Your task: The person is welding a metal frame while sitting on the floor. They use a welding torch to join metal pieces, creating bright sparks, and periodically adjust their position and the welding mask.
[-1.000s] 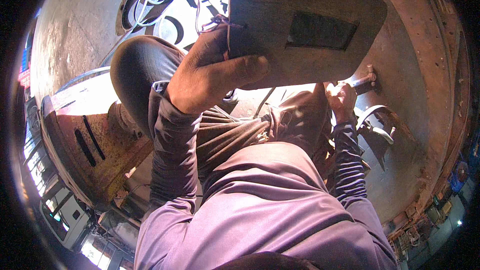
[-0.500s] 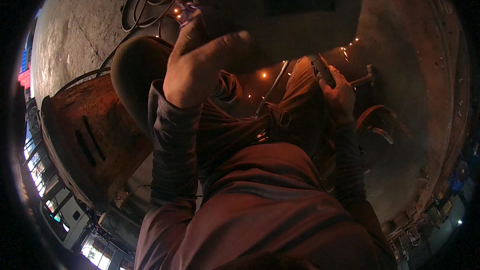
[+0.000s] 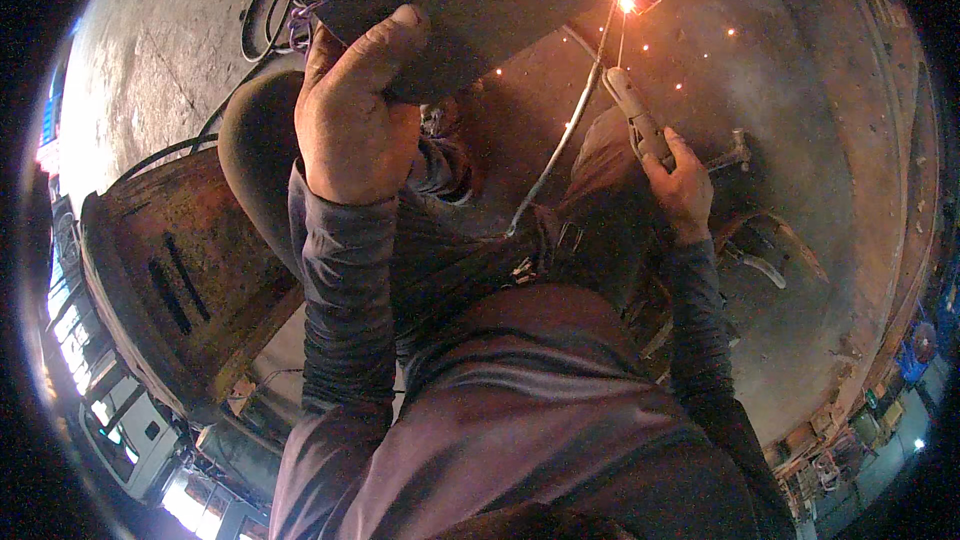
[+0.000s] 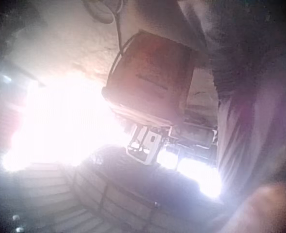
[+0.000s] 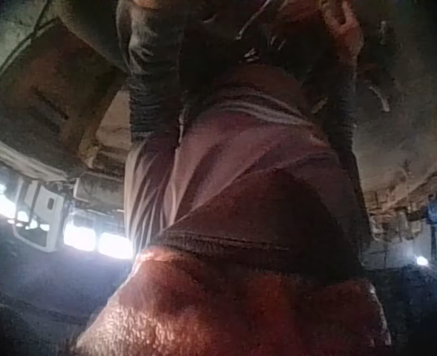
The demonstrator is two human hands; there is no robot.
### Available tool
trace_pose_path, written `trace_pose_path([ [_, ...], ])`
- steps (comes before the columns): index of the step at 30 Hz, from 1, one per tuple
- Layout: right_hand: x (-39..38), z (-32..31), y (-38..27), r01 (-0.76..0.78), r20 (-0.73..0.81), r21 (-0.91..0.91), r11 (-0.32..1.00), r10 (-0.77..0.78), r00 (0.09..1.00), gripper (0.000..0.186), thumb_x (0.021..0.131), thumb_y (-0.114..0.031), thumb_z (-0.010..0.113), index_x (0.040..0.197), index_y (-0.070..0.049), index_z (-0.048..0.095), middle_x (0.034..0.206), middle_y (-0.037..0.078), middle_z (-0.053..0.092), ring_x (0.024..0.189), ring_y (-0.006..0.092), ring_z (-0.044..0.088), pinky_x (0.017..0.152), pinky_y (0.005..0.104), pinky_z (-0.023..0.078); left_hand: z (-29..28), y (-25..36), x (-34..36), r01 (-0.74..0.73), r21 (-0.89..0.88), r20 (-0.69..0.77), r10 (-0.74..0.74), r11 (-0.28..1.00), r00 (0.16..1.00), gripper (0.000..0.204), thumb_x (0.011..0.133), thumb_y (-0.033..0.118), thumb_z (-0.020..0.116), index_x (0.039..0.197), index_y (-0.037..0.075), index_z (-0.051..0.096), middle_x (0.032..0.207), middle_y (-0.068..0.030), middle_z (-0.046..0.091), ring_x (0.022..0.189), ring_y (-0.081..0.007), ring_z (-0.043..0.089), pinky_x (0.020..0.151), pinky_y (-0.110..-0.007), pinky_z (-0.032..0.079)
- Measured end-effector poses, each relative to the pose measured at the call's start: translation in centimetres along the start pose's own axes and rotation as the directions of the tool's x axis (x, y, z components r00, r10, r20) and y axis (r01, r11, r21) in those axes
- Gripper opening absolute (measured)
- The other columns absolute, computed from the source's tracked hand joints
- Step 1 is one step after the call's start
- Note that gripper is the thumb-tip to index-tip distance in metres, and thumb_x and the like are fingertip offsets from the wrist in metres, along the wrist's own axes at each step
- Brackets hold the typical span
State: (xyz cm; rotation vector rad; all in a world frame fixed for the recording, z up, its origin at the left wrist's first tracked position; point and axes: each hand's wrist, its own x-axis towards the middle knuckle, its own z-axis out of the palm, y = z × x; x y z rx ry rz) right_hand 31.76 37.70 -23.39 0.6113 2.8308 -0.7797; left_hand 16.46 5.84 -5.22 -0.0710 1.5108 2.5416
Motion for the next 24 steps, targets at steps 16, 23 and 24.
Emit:
trace_pose_path([
  [16,0.0,-1.3,-2.8,-0.094,0.041,0.145,0.985,0.089,0.995,0.055,0.09,-0.041,0.067,0.134,-0.008,0.063,0.129,0.021,0.066,0.118,0.0389,0.064,0.097,0.0425,0.051,0.2,0.5,-0.9,0.166,0.282,0.319,-0.255,0.945,0.913,0.023,0.093,0.006,0.068,0.115,-0.002,0.064,0.1,-0.0068,0.07,0.088,-0.0145,0.066,0.079,-0.03,0.056],
  [23,-0.9,1.5,4.6,0.117,-0.132,-0.066,0.991,-0.125,0.983,0.04,0.09,-0.038,0.067,0.108,-0.003,0.068,0.102,0.017,0.071,0.09,0.0348,0.07,0.078,0.0417,0.052,1.3,0.8,-0.9,0.191,0.435,0.515,-0.417,0.88,0.749,0.02,0.088,0.009,0.063,0.103,-0.004,0.065,0.086,-0.0083,0.066,0.079,-0.0151,0.062,0.071,-0.032,0.051],
  [24,-0.9,1.9,5.2,0.147,-0.163,-0.069,0.987,-0.156,0.974,0.04,0.09,-0.038,0.067,0.108,-0.003,0.068,0.102,0.017,0.071,0.09,0.0347,0.07,0.078,0.0417,0.052,1.3,0.7,-0.9,0.173,0.428,0.527,-0.4,0.887,0.75,0.019,0.088,0.01,0.064,0.102,-0.004,0.065,0.086,-0.0088,0.066,0.079,-0.0154,0.062,0.071,-0.032,0.051],
])
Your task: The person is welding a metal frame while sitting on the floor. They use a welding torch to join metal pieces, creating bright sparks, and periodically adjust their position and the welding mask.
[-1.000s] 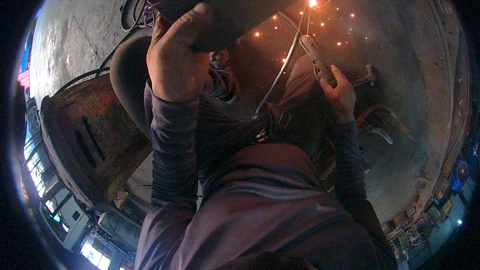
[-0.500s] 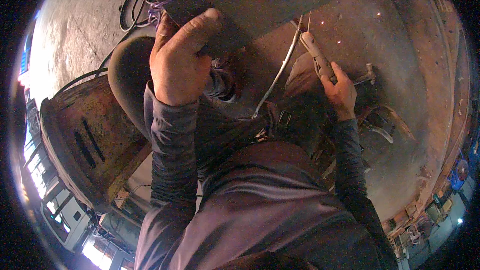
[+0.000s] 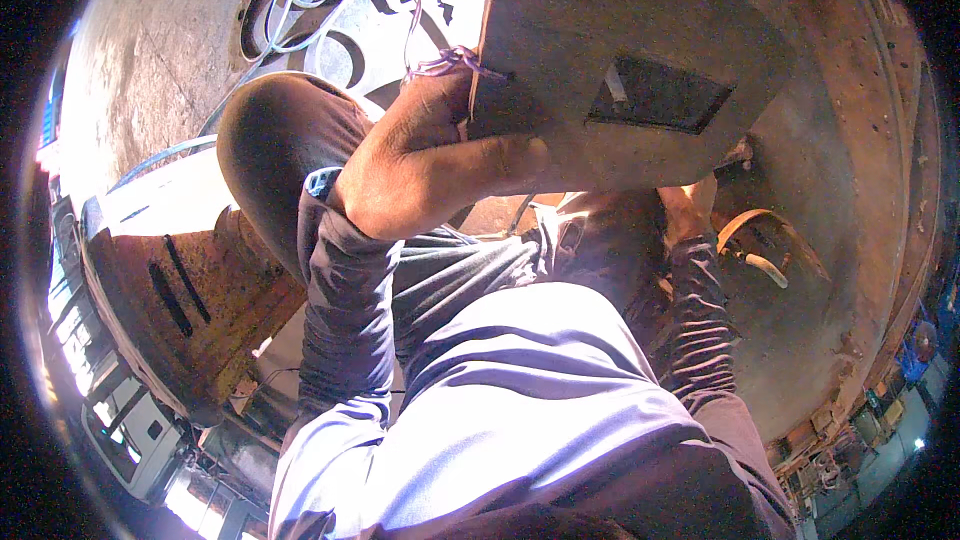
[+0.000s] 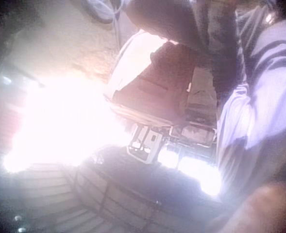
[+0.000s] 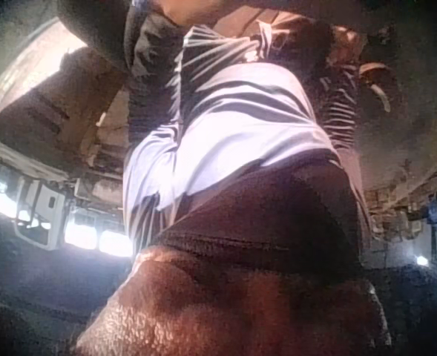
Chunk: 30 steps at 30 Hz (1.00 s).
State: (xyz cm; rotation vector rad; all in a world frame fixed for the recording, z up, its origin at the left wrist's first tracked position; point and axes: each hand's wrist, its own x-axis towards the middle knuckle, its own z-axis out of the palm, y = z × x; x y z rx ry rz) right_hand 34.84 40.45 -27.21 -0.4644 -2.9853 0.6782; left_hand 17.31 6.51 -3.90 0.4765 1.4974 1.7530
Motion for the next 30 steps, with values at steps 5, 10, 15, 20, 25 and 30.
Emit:
trace_pose_path([
  [5,-0.3,1.1,1.2,0.041,-0.048,-0.012,0.999,-0.042,0.998,0.04,0.09,-0.038,0.067,0.107,-0.002,0.068,0.1,0.017,0.071,0.088,0.0341,0.07,0.077,0.0415,0.053,-0.1,0.0,-0.4,-0.022,-0.011,-0.047,0.021,1.0,0.999,0.021,0.091,0.011,0.065,0.105,-0.004,0.066,0.089,-0.0079,0.066,0.083,-0.015,0.062,0.075,-0.032,0.051],
  [10,-0.5,1.2,1.9,0.045,-0.055,-0.031,0.999,-0.047,0.997,0.041,0.089,-0.038,0.067,0.107,-0.002,0.068,0.099,0.016,0.071,0.087,0.0336,0.07,0.076,0.0413,0.053,-0.8,0.1,-0.4,0.036,-0.009,-0.009,-0.036,0.999,0.999,0.022,0.092,0.011,0.064,0.107,-0.005,0.066,0.094,-0.008,0.066,0.085,-0.0156,0.061,0.078,-0.031,0.051],
  [15,0.1,0.8,1.1,0.016,-0.022,-0.022,1.0,-0.017,1.0,0.041,0.089,-0.039,0.067,0.106,-0.001,0.068,0.097,0.016,0.071,0.085,0.033,0.069,0.075,0.0411,0.053,-0.6,-0.4,-0.5,-0.026,0.03,-0.029,0.027,0.999,0.999,0.023,0.092,0.013,0.064,0.107,-0.004,0.066,0.094,-0.01,0.066,0.086,-0.0176,0.062,0.079,-0.032,0.051],
  [20,0.8,-1.7,-1.8,-0.13,0.171,-0.001,0.992,0.128,0.977,0.042,0.089,-0.039,0.068,0.105,-0.001,0.068,0.096,0.016,0.072,0.083,0.0324,0.069,0.075,0.0409,0.053,-1.2,0.3,-0.3,-0.093,0.175,-0.021,0.098,0.98,0.995,0.024,0.09,0.015,0.065,0.106,-0.003,0.066,0.094,-0.0116,0.068,0.082,-0.0196,0.063,0.074,-0.035,0.053],
  [25,1.6,-2.8,-6.5,-0.215,0.172,0.026,0.976,0.208,0.963,0.046,0.089,-0.038,0.068,0.117,-0.001,0.067,0.108,0.019,0.071,0.1,0.0344,0.07,0.087,0.0419,0.053,-0.1,0.2,-0.7,-0.115,-0.167,-0.232,0.074,0.979,0.97,0.017,0.093,0.007,0.066,0.107,-0.002,0.064,0.096,-0.0085,0.07,0.089,-0.017,0.068,0.079,-0.031,0.057],
  [30,1.3,-3.3,-8.8,-0.263,0.166,0.128,0.956,0.241,0.956,0.056,0.09,-0.037,0.065,0.134,-0.003,0.061,0.128,0.02,0.066,0.116,0.0372,0.065,0.097,0.0423,0.051,-1.8,-1.5,-0.5,-0.298,-0.034,-0.427,0.256,0.954,0.867,0.019,0.093,0.007,0.068,0.11,-0.001,0.063,0.097,-0.0103,0.071,0.086,-0.0183,0.07,0.074,-0.031,0.059],
])
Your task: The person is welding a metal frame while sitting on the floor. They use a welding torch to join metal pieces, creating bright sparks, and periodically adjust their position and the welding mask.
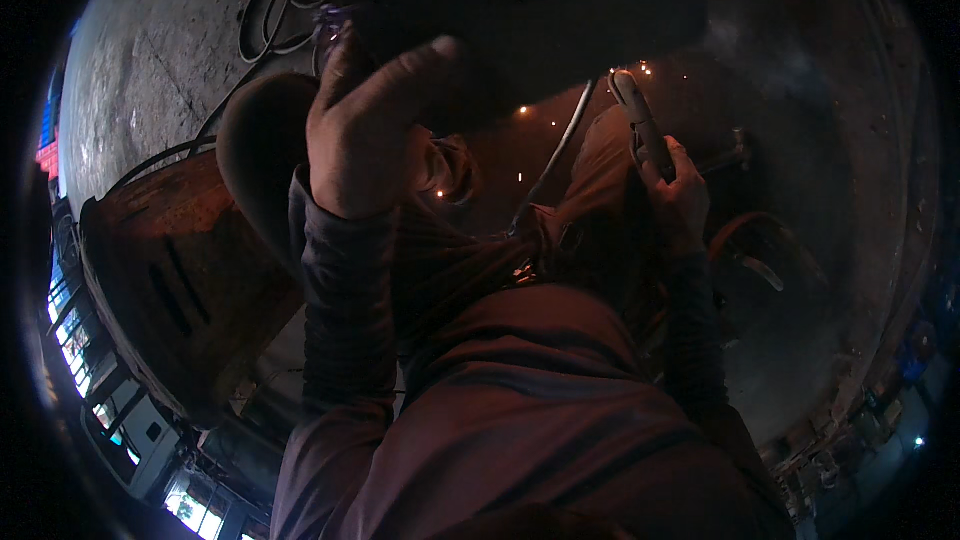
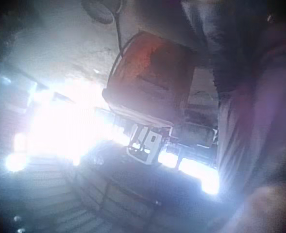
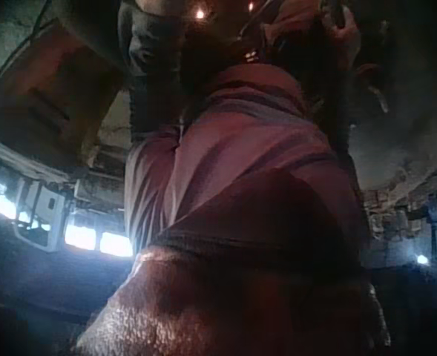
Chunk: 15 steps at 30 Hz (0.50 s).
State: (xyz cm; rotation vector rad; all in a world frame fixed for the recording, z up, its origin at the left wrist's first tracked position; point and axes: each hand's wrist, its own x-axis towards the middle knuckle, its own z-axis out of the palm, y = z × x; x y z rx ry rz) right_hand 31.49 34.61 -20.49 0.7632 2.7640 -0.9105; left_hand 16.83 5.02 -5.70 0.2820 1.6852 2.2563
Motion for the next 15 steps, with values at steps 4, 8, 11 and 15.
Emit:
trace_pose_path([
  [4,0.1,-0.1,0.4,0.013,0.047,0.043,0.999,-0.015,0.999,0.059,0.093,-0.035,0.064,0.136,0.004,0.057,0.128,0.026,0.065,0.121,0.0361,0.063,0.099,0.0411,0.049,0.0,-0.5,0.4,-0.028,-0.15,-0.168,0.003,0.988,0.986,0.021,0.093,0.007,0.068,0.112,0.001,0.061,0.097,-0.0109,0.071,0.084,-0.0199,0.071,0.073,-0.032,0.059],
  [8,0.5,0.0,0.7,0.036,0.042,-0.024,0.999,-0.035,0.998,0.061,0.091,-0.037,0.064,0.139,0.0,0.056,0.136,0.024,0.061,0.126,0.0385,0.059,0.106,0.0434,0.046,-0.1,-0.7,0.6,-0.104,-0.205,-0.198,0.062,0.973,0.978,0.024,0.093,0.005,0.067,0.116,0.001,0.061,0.102,-0.0117,0.07,0.089,-0.0228,0.07,0.078,-0.036,0.06],
  [11,0.8,0.3,0.4,-0.004,0.033,-0.072,0.997,0.006,0.999,0.062,0.091,-0.037,0.064,0.139,0.0,0.056,0.137,0.024,0.06,0.128,0.0392,0.058,0.108,0.0438,0.045,-0.6,-0.5,0.4,-0.09,-0.329,-0.135,0.048,0.94,0.99,0.028,0.094,0.002,0.066,0.121,-0.003,0.062,0.116,-0.0165,0.068,0.108,-0.0311,0.068,0.093,-0.047,0.058],
  [15,1.2,0.4,0.8,0.019,0.013,-0.104,0.994,-0.018,1.0,0.063,0.091,-0.04,0.064,0.139,-0.001,0.057,0.138,0.024,0.06,0.127,0.0385,0.059,0.107,0.0431,0.045,1.0,0.3,0.5,-0.057,-0.294,-0.246,-0.018,0.954,0.969,0.027,0.092,0.004,0.068,0.118,0.002,0.06,0.1,-0.0107,0.07,0.086,-0.0226,0.071,0.077,-0.036,0.06],
])
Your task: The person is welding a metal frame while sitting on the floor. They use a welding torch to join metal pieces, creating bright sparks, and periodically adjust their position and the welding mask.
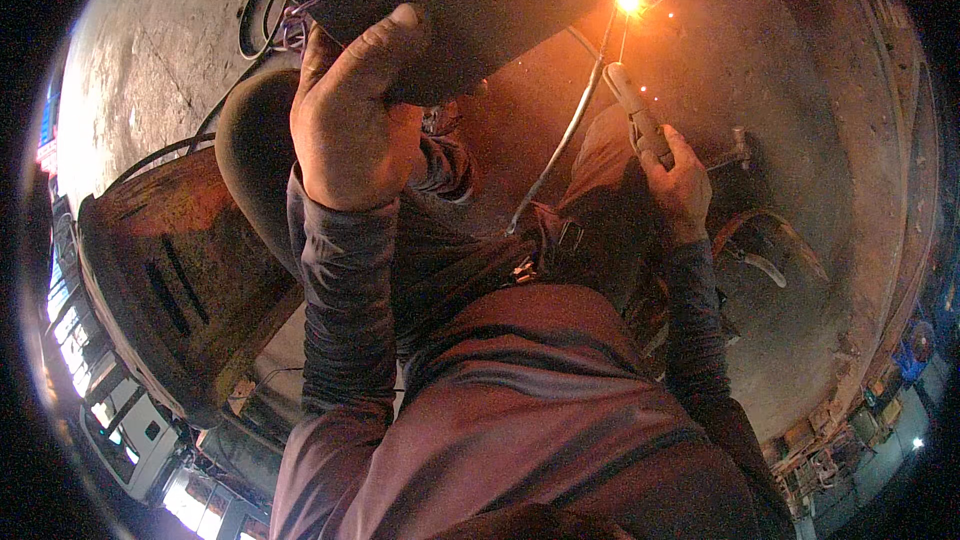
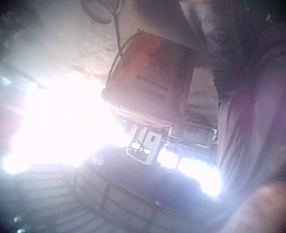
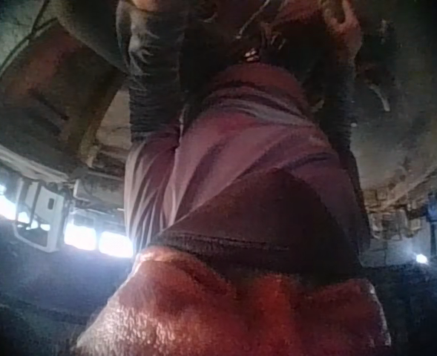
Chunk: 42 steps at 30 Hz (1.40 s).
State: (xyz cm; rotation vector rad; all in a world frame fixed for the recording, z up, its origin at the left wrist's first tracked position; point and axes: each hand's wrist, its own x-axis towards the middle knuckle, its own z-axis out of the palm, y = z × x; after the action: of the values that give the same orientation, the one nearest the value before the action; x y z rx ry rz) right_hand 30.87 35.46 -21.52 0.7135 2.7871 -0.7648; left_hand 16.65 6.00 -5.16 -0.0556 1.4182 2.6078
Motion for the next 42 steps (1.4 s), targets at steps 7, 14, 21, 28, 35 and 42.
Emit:
trace_pose_path([
  [7,0.5,0.5,0.4,0.05,-0.086,-0.001,0.999,-0.05,0.995,0.056,0.089,-0.039,0.066,0.129,0.0,0.064,0.127,0.024,0.066,0.117,0.0387,0.065,0.098,0.0439,0.051,0.1,0.7,-1.0,0.235,0.114,0.246,-0.257,0.965,0.935,0.019,0.095,0.003,0.065,0.113,-0.003,0.063,0.101,-0.0111,0.071,0.091,-0.0188,0.07,0.084,-0.033,0.058],
  [14,0.1,2.0,7.1,0.109,-0.11,0.126,0.986,-0.095,0.989,0.033,0.076,-0.029,0.078,0.095,-0.002,0.072,0.098,0.017,0.074,0.088,0.0398,0.07,0.075,0.0456,0.055,-0.1,1.0,-0.3,0.301,0.44,0.442,-0.496,0.846,0.747,0.031,0.092,0.014,0.072,0.117,-0.004,0.065,0.101,-0.0068,0.071,0.09,-0.0138,0.066,0.079,-0.029,0.055],
  [21,1.1,0.5,8.8,0.176,0.143,0.065,0.982,-0.184,0.973,0.028,0.073,-0.024,0.082,0.091,-0.005,0.073,0.084,0.015,0.071,0.076,0.0342,0.069,0.07,0.0423,0.053,0.2,1.5,-0.4,0.214,0.445,0.43,-0.417,0.87,0.801,0.034,0.092,0.018,0.074,0.118,-0.003,0.065,0.101,-0.0058,0.07,0.09,-0.0135,0.064,0.08,-0.03,0.054],
  [28,1.4,7.1,15.7,0.201,-0.19,0.027,0.979,-0.192,0.963,0.025,0.075,-0.027,0.076,0.078,-0.003,0.069,0.071,0.013,0.069,0.063,0.0301,0.065,0.062,0.0435,0.051,0.2,1.7,0.0,0.119,0.533,0.47,-0.41,0.838,0.781,0.027,0.093,0.008,0.065,0.115,-0.007,0.066,0.102,-0.0136,0.072,0.091,-0.0196,0.067,0.085,-0.035,0.055],
  [35,2.0,7.3,15.2,0.277,-0.24,-0.158,0.948,-0.309,0.92,0.027,0.077,-0.028,0.072,0.077,-0.002,0.066,0.069,0.014,0.066,0.062,0.0283,0.064,0.061,0.0425,0.048,0.8,2.0,-0.4,0.173,0.447,0.464,-0.392,0.878,0.794,0.027,0.093,0.008,0.064,0.116,-0.006,0.066,0.103,-0.0146,0.072,0.092,-0.0209,0.068,0.085,-0.036,0.055],
  [42,0.0,-0.2,2.6,-0.103,0.14,-0.003,0.995,0.102,0.985,0.031,0.086,-0.029,0.068,0.097,0.0,0.066,0.093,0.016,0.069,0.084,0.0302,0.067,0.081,0.0401,0.051,0.1,2.4,0.1,0.063,0.621,0.421,-0.401,0.781,0.814,0.026,0.091,0.012,0.069,0.112,-0.004,0.065,0.094,-0.0102,0.069,0.09,-0.0177,0.066,0.079,-0.032,0.055],
])
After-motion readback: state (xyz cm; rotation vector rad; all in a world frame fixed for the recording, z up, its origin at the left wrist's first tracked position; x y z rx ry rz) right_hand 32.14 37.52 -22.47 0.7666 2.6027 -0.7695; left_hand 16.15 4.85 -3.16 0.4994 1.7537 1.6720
